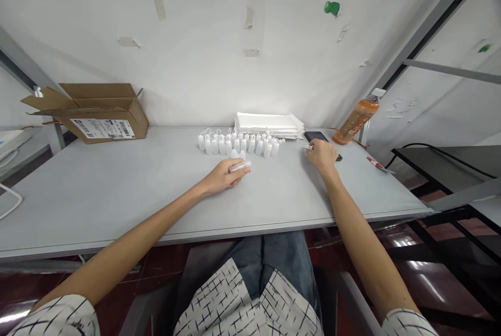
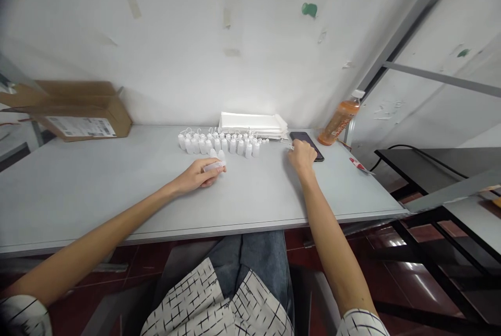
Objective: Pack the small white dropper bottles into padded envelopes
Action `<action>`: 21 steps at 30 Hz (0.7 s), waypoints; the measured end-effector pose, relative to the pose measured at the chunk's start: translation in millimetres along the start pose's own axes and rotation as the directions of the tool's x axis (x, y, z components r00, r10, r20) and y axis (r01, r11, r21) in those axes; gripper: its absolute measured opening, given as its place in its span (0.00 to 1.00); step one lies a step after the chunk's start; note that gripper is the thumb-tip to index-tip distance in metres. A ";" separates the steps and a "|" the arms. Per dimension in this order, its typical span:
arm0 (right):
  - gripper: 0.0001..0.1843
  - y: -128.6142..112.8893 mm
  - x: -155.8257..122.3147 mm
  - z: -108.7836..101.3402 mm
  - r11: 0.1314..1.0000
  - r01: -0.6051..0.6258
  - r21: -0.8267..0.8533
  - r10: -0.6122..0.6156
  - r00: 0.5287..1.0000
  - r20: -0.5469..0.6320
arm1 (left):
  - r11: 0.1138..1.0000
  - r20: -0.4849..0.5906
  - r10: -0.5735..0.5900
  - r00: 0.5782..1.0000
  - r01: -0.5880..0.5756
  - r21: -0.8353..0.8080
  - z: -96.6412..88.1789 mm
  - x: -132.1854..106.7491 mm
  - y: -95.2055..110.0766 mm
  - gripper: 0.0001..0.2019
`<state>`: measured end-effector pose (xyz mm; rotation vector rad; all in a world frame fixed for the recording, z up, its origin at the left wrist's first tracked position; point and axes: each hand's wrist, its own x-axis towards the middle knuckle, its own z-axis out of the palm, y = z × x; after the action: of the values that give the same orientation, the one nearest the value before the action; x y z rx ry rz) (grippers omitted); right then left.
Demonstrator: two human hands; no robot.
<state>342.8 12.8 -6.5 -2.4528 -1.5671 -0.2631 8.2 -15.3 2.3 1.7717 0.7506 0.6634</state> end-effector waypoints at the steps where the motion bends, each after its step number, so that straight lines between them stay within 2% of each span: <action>1: 0.18 0.6 -0.3 0.4 1.000 -0.003 -0.011 0.003 1.000 0.009 | 1.000 0.004 -0.003 1.000 0.003 0.011 0.0 -0.1 0.3 0.18; 7: 0.19 -6.0 -6.0 -1.3 0.995 0.075 0.060 -0.077 0.996 0.042 | 0.998 0.015 -0.013 1.000 0.012 0.063 0.8 0.3 2.5 0.19; 11: 0.19 -7.1 -7.3 -2.4 0.998 0.029 0.049 -0.027 0.999 -0.042 | 0.995 0.019 -0.015 1.000 0.013 0.101 1.2 0.6 2.9 0.20; 13: 0.20 -5.3 -6.6 -1.0 1.000 0.003 0.017 -0.002 0.999 -0.037 | 0.993 0.025 -0.016 1.000 0.013 0.113 1.4 0.5 2.8 0.20; 16: 0.20 -4.9 -5.5 2.6 0.999 0.040 -0.003 -0.040 0.999 0.000 | 0.992 0.035 -0.021 0.999 0.017 0.122 1.7 0.0 2.4 0.21; 21: 0.21 -14.0 -6.5 5.7 0.996 0.084 0.029 -0.084 0.996 -0.005 | 0.990 0.039 -0.030 0.999 0.025 0.136 1.9 -0.1 2.3 0.20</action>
<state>327.6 14.5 -12.4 -2.3674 -1.6627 -0.2565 10.0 -17.2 4.0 1.8890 0.8063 0.5671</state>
